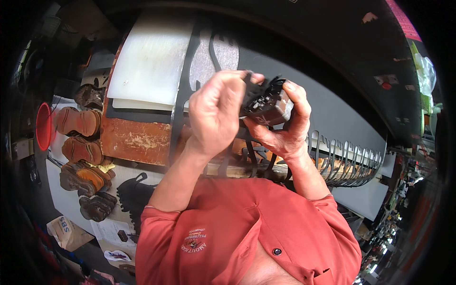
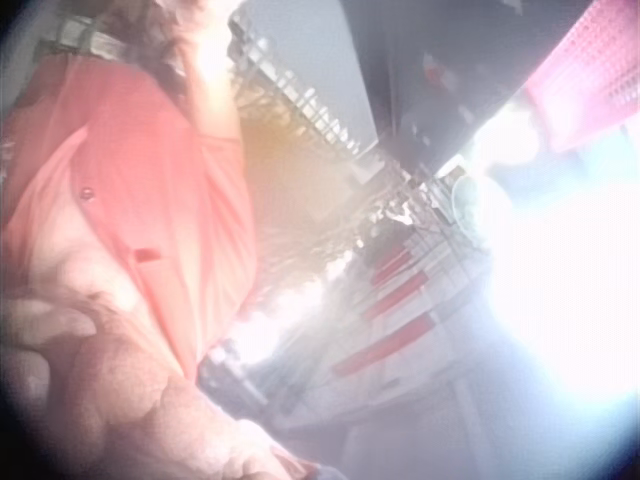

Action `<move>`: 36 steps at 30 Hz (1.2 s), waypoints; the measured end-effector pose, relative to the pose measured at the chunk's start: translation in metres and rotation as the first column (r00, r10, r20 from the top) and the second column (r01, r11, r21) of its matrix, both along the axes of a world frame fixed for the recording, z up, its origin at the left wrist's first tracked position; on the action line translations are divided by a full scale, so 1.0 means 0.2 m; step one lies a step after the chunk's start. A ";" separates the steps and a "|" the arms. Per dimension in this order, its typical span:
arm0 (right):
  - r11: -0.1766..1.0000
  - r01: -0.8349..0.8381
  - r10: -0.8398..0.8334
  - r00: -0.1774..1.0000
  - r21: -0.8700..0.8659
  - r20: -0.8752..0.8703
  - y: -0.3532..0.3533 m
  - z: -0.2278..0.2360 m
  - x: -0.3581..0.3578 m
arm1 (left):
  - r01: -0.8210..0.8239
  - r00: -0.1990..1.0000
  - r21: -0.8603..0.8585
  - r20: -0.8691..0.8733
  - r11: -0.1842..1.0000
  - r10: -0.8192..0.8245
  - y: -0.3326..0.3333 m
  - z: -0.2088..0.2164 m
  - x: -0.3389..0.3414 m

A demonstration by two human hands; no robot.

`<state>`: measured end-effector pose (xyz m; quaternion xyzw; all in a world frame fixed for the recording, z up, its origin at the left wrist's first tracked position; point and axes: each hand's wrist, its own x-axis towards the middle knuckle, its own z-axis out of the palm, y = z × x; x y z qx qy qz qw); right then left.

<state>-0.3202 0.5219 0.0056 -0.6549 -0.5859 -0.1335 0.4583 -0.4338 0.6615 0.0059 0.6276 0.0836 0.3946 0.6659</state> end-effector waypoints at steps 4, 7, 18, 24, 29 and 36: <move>0.999 -0.030 0.029 0.999 -0.027 -0.040 -0.01 -0.01 0.01 | 0.080 0.995 0.127 -0.069 0.989 -0.072 0.03 0.03 -0.05; 0.999 -0.039 0.039 0.999 -0.014 -0.002 -0.01 -0.03 0.01 | -0.062 0.965 0.298 -0.225 0.953 0.133 0.04 0.01 -0.08; 0.996 -0.080 0.081 0.997 0.031 -0.020 -0.04 -0.03 0.00 | -0.057 0.973 -0.205 -0.230 0.977 0.008 0.05 -0.21 -0.07; 0.994 -0.108 0.108 0.994 0.024 -0.024 -0.07 -0.02 0.01 | -0.322 0.930 -0.679 -0.094 0.659 0.356 0.41 -0.19 -0.18; 0.992 -0.078 0.089 0.990 0.099 -0.112 -0.07 -0.08 0.01 | -0.134 0.991 -0.559 -0.083 0.818 0.106 0.65 -0.23 -0.74; 0.979 -0.201 0.189 0.942 -0.016 -0.277 -0.07 0.06 0.11 | -0.309 0.792 -0.563 -0.599 0.767 -0.121 0.53 -0.50 -1.85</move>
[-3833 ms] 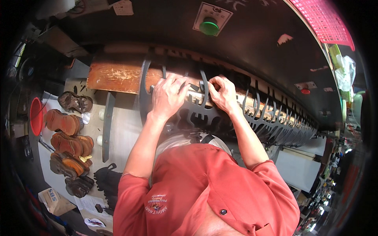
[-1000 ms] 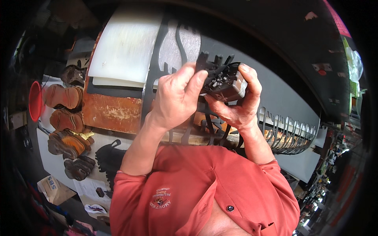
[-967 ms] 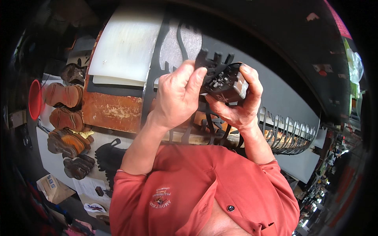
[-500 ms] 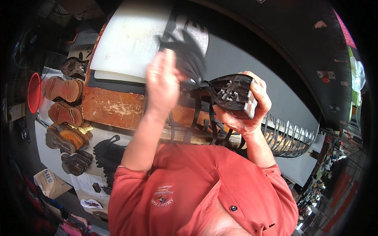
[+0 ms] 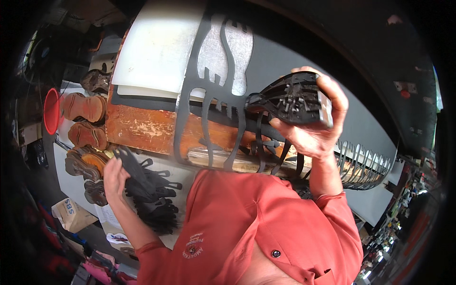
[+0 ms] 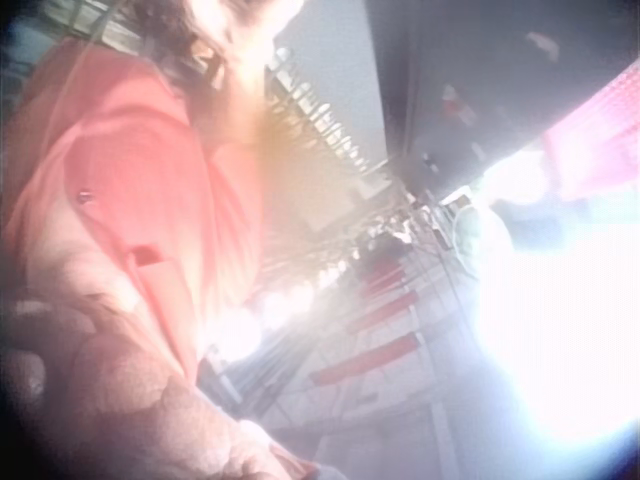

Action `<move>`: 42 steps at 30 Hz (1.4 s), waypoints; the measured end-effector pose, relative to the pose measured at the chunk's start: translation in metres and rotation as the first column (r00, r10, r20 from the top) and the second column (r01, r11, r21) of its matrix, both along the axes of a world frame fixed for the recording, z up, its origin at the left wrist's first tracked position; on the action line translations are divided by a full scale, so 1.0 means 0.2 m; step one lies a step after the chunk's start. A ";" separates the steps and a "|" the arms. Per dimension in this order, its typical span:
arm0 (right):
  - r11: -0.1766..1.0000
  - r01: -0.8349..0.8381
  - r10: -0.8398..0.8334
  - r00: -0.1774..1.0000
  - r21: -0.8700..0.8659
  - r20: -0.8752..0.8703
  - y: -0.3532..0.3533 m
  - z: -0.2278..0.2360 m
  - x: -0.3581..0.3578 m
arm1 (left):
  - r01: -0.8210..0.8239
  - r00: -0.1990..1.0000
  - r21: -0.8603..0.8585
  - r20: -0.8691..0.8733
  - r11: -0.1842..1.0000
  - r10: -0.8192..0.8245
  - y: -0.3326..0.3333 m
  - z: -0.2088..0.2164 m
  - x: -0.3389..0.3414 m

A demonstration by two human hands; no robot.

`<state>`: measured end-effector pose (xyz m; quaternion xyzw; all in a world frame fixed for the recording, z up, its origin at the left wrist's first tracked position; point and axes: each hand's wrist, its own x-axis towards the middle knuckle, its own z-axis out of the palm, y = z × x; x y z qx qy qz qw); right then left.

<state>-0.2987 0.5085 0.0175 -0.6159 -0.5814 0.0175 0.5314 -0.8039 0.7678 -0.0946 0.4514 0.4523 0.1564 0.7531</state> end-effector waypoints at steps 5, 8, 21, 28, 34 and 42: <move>0.953 -0.089 0.180 0.936 -0.290 0.302 0.03 0.22 0.18 | -0.094 0.744 -0.063 -0.668 0.994 0.028 -0.24 -0.24 -0.44; 0.903 -0.087 0.333 0.760 -0.421 0.558 0.12 0.16 0.28 | 0.179 0.475 0.010 -0.877 0.984 -0.077 -0.21 -0.15 -0.33; 0.848 0.228 -0.299 0.951 -0.479 -0.075 -0.07 -0.30 0.16 | 0.357 0.866 0.928 -0.286 0.105 -0.410 -0.42 0.33 1.64; 0.887 0.226 -0.140 0.963 -0.403 0.231 -0.07 -0.38 0.14 | 0.308 0.886 0.950 -0.303 -0.043 -0.350 -0.46 0.13 1.81; 0.867 0.266 -0.183 0.956 -0.422 0.228 -0.04 -0.36 0.12 | 0.316 0.890 0.948 -0.312 -0.041 -0.333 -0.47 0.13 1.82; 0.848 0.303 -0.178 0.935 -0.434 0.306 -0.02 -0.37 0.12 | 0.297 0.897 0.954 -0.293 -0.042 -0.332 -0.46 0.12 1.82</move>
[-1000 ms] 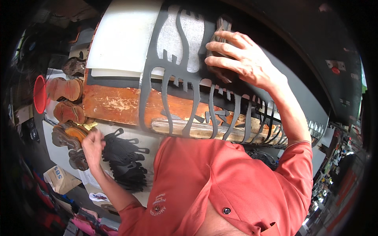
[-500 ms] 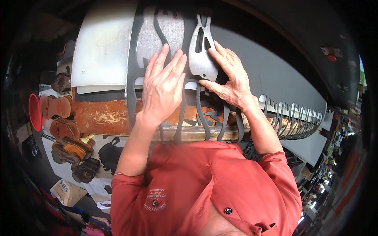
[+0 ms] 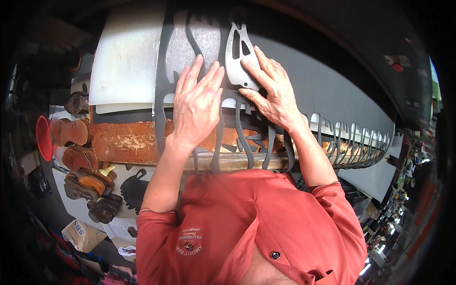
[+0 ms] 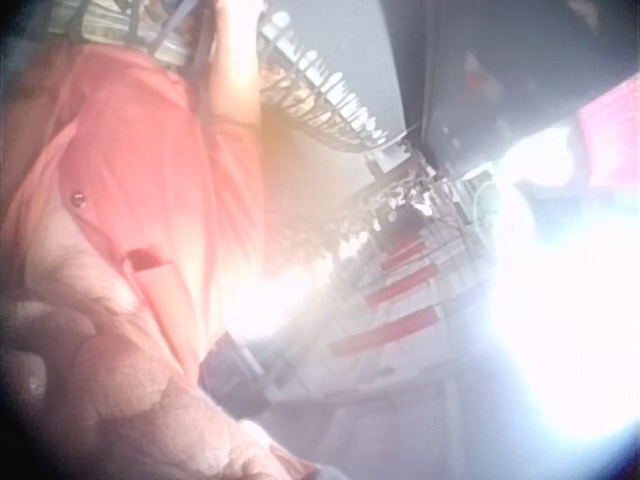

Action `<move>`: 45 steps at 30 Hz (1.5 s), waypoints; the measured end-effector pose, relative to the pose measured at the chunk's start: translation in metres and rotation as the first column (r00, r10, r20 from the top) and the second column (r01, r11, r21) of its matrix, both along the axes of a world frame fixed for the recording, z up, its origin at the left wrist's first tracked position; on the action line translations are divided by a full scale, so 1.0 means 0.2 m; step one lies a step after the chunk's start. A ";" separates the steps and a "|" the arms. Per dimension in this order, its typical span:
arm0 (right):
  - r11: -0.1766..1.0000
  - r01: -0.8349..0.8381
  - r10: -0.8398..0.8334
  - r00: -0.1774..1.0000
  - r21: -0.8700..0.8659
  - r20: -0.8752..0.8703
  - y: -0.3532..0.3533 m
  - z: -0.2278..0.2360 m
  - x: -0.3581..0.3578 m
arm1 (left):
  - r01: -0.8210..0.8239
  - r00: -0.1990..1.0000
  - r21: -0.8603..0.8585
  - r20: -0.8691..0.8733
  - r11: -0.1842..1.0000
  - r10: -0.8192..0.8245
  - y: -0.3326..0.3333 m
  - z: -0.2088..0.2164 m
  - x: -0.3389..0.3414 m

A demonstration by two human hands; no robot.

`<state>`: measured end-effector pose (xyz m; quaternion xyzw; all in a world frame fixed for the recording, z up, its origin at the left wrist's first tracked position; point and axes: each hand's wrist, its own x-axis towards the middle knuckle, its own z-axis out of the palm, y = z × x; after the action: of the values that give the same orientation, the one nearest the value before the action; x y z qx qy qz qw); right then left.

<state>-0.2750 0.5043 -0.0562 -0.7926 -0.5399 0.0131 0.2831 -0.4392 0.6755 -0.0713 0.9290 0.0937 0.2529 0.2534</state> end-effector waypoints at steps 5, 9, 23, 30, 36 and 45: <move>0.997 0.022 -0.015 0.995 -0.073 0.094 0.00 0.02 -0.01 | 0.011 1.000 -0.082 0.002 0.997 -0.011 0.01 0.08 -0.03; 0.996 0.091 -0.090 0.995 0.021 -0.052 -0.07 0.04 -0.06 | 0.068 0.996 -0.325 0.071 0.943 -0.048 -0.08 0.22 -0.28; 0.793 -0.185 0.060 0.972 0.581 0.227 0.04 0.45 -0.17 | 0.009 0.983 -0.035 0.181 0.999 -0.003 -0.38 -0.11 -0.33; 0.842 -0.113 0.036 0.987 0.528 0.155 0.08 0.52 -0.31 | 0.024 0.971 -0.076 0.238 0.997 -0.005 -0.34 -0.15 -0.32; 0.896 0.368 -0.288 0.908 0.250 -0.304 -0.43 0.08 -0.41 | 0.014 0.959 -0.045 0.284 0.999 0.000 -0.35 -0.09 -0.31; 0.932 0.225 -0.175 0.966 0.285 -0.190 -0.48 -0.20 -0.45 | 0.010 0.977 -0.074 0.212 0.997 0.006 -0.66 -0.13 -0.23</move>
<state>-0.3643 0.4076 -0.0957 -0.7867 -0.4270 -0.0351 0.4444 -0.4861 0.5442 -0.0981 0.8868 0.0746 0.3466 0.2966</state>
